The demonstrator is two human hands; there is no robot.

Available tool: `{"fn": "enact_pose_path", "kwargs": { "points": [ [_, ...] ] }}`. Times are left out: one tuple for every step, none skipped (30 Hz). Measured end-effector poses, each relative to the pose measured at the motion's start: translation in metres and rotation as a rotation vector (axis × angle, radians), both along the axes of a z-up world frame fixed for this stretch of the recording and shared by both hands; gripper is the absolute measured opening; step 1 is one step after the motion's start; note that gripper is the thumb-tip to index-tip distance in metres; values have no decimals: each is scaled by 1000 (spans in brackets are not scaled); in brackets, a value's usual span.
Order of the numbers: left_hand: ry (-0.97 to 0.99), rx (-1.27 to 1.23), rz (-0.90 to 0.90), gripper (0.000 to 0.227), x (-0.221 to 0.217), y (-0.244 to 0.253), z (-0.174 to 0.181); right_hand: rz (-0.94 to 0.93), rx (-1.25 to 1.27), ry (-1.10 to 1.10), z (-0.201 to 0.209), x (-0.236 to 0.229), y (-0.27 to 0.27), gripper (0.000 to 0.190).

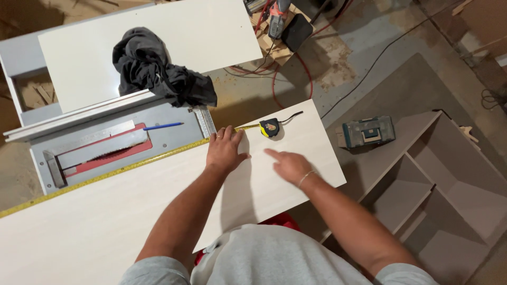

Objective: Measuring a wooden board and adjusting the table saw fence using a tape measure

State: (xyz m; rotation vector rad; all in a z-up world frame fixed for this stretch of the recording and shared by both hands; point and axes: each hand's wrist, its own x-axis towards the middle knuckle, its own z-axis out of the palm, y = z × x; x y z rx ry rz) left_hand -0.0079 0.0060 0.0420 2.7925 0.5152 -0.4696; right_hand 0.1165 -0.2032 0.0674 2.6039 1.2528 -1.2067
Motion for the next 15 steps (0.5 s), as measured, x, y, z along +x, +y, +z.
{"fn": "enact_pose_path", "kwargs": {
  "points": [
    [-1, 4, -6, 85, 0, 1, 1, -6, 4, -1, -4, 14, -9, 58],
    [9, 2, 0, 85, 1, 0, 1, -86, -23, -29, -8, 29, -20, 58],
    [19, 0, 6, 85, 1, 0, 1, -166, -51, -56, -12, 43, -30, 58],
    [18, 0, 7, 85, 1, 0, 3, -166, -50, -57, -9, 57, -39, 58],
    [18, 2, 7, 85, 1, 0, 3, -215, -95, -126, -5, 70, -48, 59],
    [19, 2, 7, 84, 0, -1, 4, -262, -140, -194, -2, 82, -57, 59],
    [20, 2, 9, 84, 0, -1, 4, -260, -140, -193, -3, 90, -62, 59],
    [21, 15, 10, 84, 1, -2, 4, -313, -175, -233, -3, 99, -68, 60],
    [22, 28, 12, 85, 1, -2, 4, -366, -210, -273, -4, 107, -74, 61],
    [22, 28, 12, 85, 1, -3, 4, -367, -210, -273, -9, 111, -76, 61],
    [23, 27, 12, 85, 1, -3, 5, -389, -200, -259, -14, 115, -78, 60],
    [24, 28, 11, 85, 2, -3, 6, -412, -190, -244, -19, 119, -80, 60],
    [24, 29, 10, 85, 2, -3, 6, -414, -189, -244, -16, 115, -77, 60],
    [25, 28, 12, 85, 2, -3, 5, -434, -188, -244, -12, 112, -73, 61],
    [27, 28, 14, 84, 2, -3, 4, -454, -187, -244, -9, 108, -70, 62]
  ]
}}
